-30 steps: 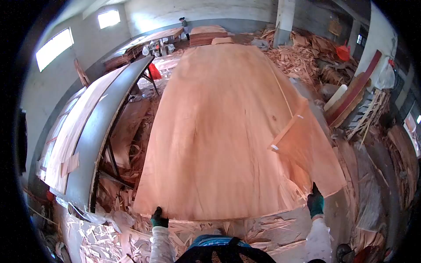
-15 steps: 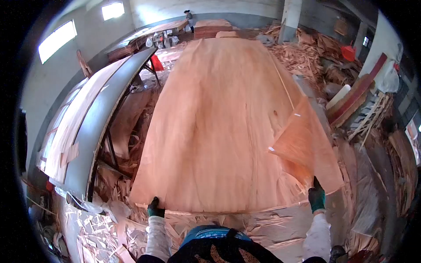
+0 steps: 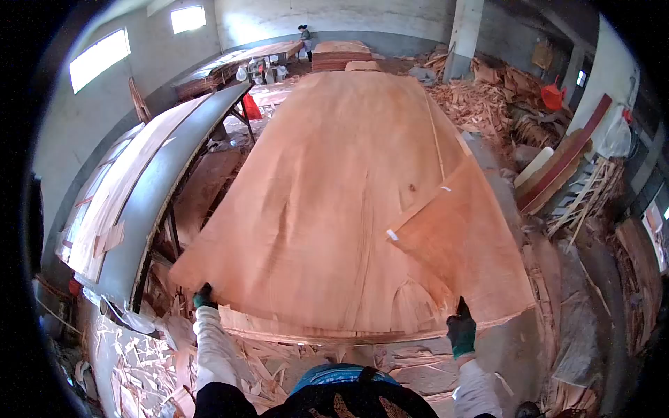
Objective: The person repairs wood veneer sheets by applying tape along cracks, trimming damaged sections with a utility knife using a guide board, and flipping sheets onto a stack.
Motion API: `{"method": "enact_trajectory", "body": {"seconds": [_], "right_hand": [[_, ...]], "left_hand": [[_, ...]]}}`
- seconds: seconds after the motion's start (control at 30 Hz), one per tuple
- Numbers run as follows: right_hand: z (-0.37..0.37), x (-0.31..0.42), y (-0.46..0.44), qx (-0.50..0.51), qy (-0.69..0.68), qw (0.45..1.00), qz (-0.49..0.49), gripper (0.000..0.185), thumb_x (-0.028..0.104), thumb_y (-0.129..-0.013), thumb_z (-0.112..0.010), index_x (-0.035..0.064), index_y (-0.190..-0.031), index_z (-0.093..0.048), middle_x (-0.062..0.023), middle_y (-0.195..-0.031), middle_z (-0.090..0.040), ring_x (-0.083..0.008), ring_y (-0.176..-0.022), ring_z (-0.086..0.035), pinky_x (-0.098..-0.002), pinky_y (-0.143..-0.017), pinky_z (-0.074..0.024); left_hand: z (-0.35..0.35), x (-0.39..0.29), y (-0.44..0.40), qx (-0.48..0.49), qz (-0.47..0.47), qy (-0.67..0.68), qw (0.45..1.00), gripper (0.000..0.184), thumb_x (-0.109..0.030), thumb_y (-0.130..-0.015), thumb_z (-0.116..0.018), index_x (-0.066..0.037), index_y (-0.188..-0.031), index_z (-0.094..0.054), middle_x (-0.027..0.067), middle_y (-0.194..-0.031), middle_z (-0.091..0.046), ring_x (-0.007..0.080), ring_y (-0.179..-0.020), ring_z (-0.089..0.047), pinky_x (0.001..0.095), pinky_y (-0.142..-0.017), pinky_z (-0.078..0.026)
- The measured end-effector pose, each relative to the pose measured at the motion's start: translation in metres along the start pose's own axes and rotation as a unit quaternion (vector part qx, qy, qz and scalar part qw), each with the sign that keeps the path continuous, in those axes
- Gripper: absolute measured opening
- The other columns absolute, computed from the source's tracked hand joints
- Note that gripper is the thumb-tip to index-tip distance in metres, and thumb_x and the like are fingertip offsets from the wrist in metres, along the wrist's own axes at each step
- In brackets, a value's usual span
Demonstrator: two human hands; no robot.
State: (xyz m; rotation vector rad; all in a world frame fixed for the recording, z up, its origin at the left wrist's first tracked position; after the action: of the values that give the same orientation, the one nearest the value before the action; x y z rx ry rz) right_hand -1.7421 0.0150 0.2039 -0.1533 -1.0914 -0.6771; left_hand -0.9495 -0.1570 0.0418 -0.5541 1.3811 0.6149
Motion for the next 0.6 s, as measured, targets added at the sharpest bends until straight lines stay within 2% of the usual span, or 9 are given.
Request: {"method": "enact_trajectory", "body": {"seconds": [0.03, 0.1, 0.17, 0.23, 0.37, 0.4, 0.5, 0.53, 0.6], "right_hand": [[-0.006, -0.014, 0.001, -0.019, 0.005, 0.998, 0.06, 0.062, 0.004, -0.075, -0.052, 0.011, -0.136, -0.045, -0.0145, -0.105, -0.066, -0.0201, -0.054, -0.058, -0.0316, -0.049, -0.0495], [-0.009, 0.012, 0.032, -0.008, 0.015, 0.999, 0.027, 0.061, 0.004, -0.076, -0.051, 0.0106, -0.136, -0.045, -0.0131, -0.104, -0.066, -0.0196, -0.055, -0.059, -0.031, -0.047, -0.0493], [-0.013, -0.006, 0.037, -0.005, -0.022, 0.999, 0.024, 0.062, 0.003, -0.076, -0.052, 0.0118, -0.137, -0.044, -0.0108, -0.101, -0.066, -0.017, -0.051, -0.056, -0.0293, -0.044, -0.0472], [-0.017, -0.009, 0.043, -0.016, -0.021, 0.999, 0.037, 0.066, -0.002, -0.075, -0.053, 0.0142, -0.138, -0.043, -0.0083, -0.097, -0.065, -0.0134, -0.048, -0.051, -0.027, -0.039, -0.0435], [0.002, -0.011, 0.04, -0.009, -0.024, 0.999, 0.022, 0.065, -0.002, -0.074, -0.045, 0.0128, -0.138, -0.043, -0.0107, -0.106, -0.066, -0.0155, -0.051, -0.055, -0.0283, -0.046, -0.0472], [0.01, 0.003, 0.046, -0.012, -0.002, 1.0, 0.008, 0.065, 0.0, -0.075, -0.045, 0.0133, -0.138, -0.043, -0.0097, -0.106, -0.066, -0.0154, -0.053, -0.055, -0.0288, -0.05, -0.0482], [0.023, -0.027, 0.025, -0.021, 0.024, 0.997, 0.065, 0.065, 0.0, -0.075, -0.046, 0.0134, -0.138, -0.043, -0.0086, -0.108, -0.065, -0.0149, -0.053, -0.055, -0.0289, -0.051, -0.0483], [0.026, -0.022, 0.028, -0.015, 0.018, 0.998, 0.054, 0.064, 0.0, -0.076, -0.046, 0.0129, -0.138, -0.044, -0.0086, -0.107, -0.066, -0.0158, -0.054, -0.055, -0.0284, -0.052, -0.0488], [0.023, -0.055, 0.005, -0.027, 0.009, 0.996, 0.083, 0.064, -0.002, -0.074, -0.05, 0.0138, -0.137, -0.046, -0.0045, -0.102, -0.066, -0.0115, -0.05, -0.049, -0.0259, -0.044, -0.0423]], "left_hand": [[0.01, 0.017, -0.02, -0.002, -0.055, -0.142, 0.988, 0.028, -0.024, -0.085, -0.061, 0.002, -0.094, -0.066, 0.0155, -0.091, -0.068, 0.0235, -0.08, -0.064, 0.036, -0.073, -0.051], [0.016, -0.009, -0.022, -0.041, 0.089, 0.122, 0.988, 0.038, -0.033, -0.087, -0.058, 0.003, -0.095, -0.066, 0.0171, -0.093, -0.068, 0.0256, -0.083, -0.064, 0.0372, -0.077, -0.05], [0.02, -0.02, -0.009, -0.053, 0.137, 0.255, 0.956, 0.039, -0.033, -0.087, -0.058, 0.004, -0.099, -0.065, 0.0172, -0.096, -0.067, 0.0266, -0.086, -0.064, 0.0378, -0.08, -0.05], [0.022, -0.019, 0.006, -0.044, 0.092, 0.266, 0.959, 0.034, -0.025, -0.084, -0.061, 0.004, -0.103, -0.062, 0.0156, -0.101, -0.066, 0.0265, -0.087, -0.063, 0.0377, -0.08, -0.05], [0.021, -0.027, 0.04, -0.024, -0.003, 0.285, 0.958, 0.038, -0.009, -0.079, -0.068, 0.003, -0.113, -0.057, 0.0126, -0.111, -0.062, 0.0262, -0.09, -0.062, 0.0376, -0.081, -0.051], [0.02, -0.04, 0.062, -0.018, 0.056, 0.286, 0.956, 0.041, -0.005, -0.079, -0.068, 0.002, -0.117, -0.055, 0.011, -0.112, -0.061, 0.0259, -0.093, -0.06, 0.0384, -0.084, -0.051], [0.008, -0.05, 0.096, -0.017, 0.055, 0.332, 0.942, 0.041, -0.004, -0.081, -0.066, 0.002, -0.119, -0.054, 0.0105, -0.113, -0.06, 0.0258, -0.098, -0.059, 0.0384, -0.087, -0.05], [0.007, -0.039, 0.094, -0.007, 0.025, 0.345, 0.938, 0.04, -0.005, -0.083, -0.065, 0.003, -0.12, -0.054, 0.0098, -0.113, -0.06, 0.0253, -0.1, -0.058, 0.0386, -0.087, -0.049], [0.01, -0.015, 0.076, 0.01, 0.038, 0.341, 0.939, 0.037, -0.008, -0.083, -0.065, 0.0, -0.117, -0.055, 0.0089, -0.112, -0.06, 0.0257, -0.098, -0.058, 0.0395, -0.087, -0.049]]}}
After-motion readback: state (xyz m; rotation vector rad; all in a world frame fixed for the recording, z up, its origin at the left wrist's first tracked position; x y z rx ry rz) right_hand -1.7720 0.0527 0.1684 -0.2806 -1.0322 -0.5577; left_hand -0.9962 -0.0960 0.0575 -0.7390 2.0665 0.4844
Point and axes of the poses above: each hand's wrist, its own y-axis away from the middle knuckle, its own z-axis out of the back of the hand, x = y × z, the point moved 1 cm from there along -y, towards the middle knuckle
